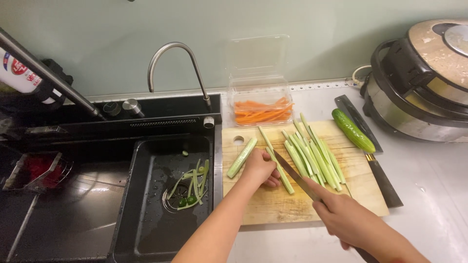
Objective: Slice cucumbers into sticks on a wooden cutting board.
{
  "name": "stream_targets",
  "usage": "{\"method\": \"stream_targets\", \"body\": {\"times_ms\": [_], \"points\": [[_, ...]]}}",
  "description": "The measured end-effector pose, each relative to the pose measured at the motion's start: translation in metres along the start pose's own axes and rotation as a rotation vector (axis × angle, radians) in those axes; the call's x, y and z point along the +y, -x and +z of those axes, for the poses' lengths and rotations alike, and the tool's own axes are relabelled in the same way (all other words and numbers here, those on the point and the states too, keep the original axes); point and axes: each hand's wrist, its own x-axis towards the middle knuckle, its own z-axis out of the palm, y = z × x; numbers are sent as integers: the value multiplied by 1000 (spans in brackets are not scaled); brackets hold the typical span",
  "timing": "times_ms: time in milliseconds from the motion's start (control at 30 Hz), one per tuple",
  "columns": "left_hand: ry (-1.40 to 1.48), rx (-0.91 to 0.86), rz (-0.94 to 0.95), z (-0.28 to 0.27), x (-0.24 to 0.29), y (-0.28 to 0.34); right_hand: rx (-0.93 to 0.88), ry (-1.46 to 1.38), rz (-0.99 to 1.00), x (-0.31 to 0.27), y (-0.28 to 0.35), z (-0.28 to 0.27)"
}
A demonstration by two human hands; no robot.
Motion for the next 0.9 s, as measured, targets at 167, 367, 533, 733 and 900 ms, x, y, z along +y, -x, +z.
{"method": "stream_targets", "body": {"times_ms": [167,367,533,733,900], "points": [[43,-7,18,0,-4,-5,58,26,-77,-18,-16,3],[50,-11,16,0,-1,1,88,89,-97,-26,-24,3],[31,-3,27,-1,0,6,99,108,-91,-32,-23,4],[31,2,13,0,-1,2,86,121,-91,-34,-28,5],[29,8,27,0,2,8,79,185,-104,-43,-33,4]]}}
